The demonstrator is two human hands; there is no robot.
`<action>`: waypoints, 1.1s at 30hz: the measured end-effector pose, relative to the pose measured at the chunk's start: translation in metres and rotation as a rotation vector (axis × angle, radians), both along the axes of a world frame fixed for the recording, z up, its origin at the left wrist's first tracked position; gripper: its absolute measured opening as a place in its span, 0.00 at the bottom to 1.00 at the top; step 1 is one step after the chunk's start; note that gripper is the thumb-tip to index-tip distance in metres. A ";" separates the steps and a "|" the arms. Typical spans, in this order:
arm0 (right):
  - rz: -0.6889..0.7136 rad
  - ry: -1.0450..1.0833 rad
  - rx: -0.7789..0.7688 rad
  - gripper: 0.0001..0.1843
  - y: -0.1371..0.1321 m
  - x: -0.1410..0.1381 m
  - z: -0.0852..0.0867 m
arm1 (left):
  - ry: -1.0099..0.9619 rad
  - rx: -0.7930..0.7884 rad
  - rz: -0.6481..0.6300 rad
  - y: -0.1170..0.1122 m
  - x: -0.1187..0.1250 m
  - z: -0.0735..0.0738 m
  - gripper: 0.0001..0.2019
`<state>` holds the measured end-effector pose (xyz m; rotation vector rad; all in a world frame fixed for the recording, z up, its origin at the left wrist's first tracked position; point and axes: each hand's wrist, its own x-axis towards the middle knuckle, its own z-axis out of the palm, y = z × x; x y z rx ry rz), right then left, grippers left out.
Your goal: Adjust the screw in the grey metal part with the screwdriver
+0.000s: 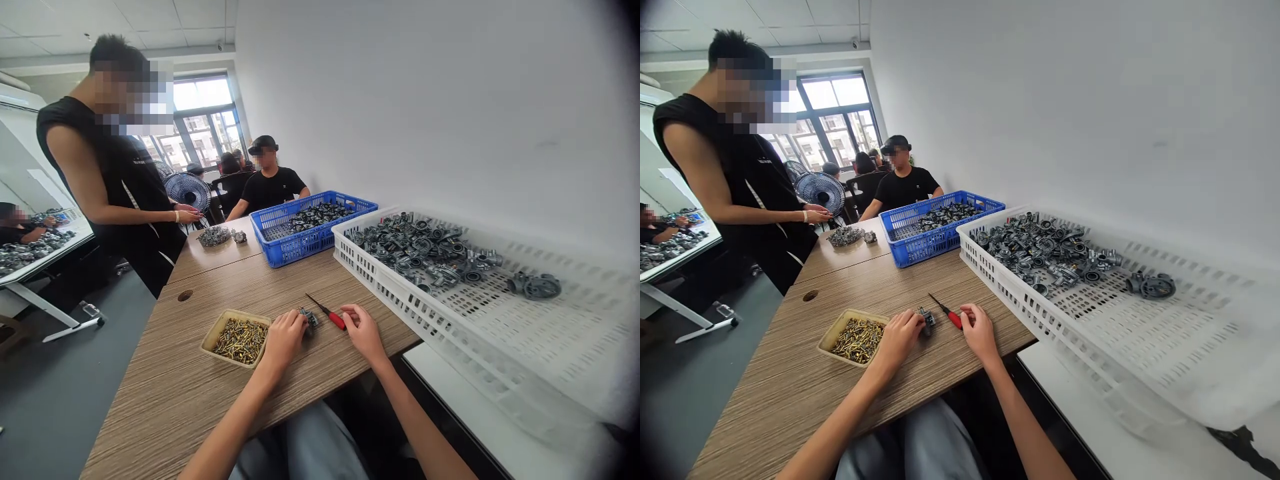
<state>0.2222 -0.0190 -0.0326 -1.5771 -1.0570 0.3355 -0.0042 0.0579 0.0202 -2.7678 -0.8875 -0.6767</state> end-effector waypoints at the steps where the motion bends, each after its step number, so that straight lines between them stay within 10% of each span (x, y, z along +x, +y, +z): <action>1: 0.003 0.001 -0.002 0.14 -0.001 0.000 0.001 | 0.022 0.018 -0.003 0.000 0.001 -0.001 0.05; 33: 0.047 0.012 -0.008 0.14 -0.007 -0.006 0.013 | 0.130 0.134 0.001 -0.008 0.003 0.008 0.05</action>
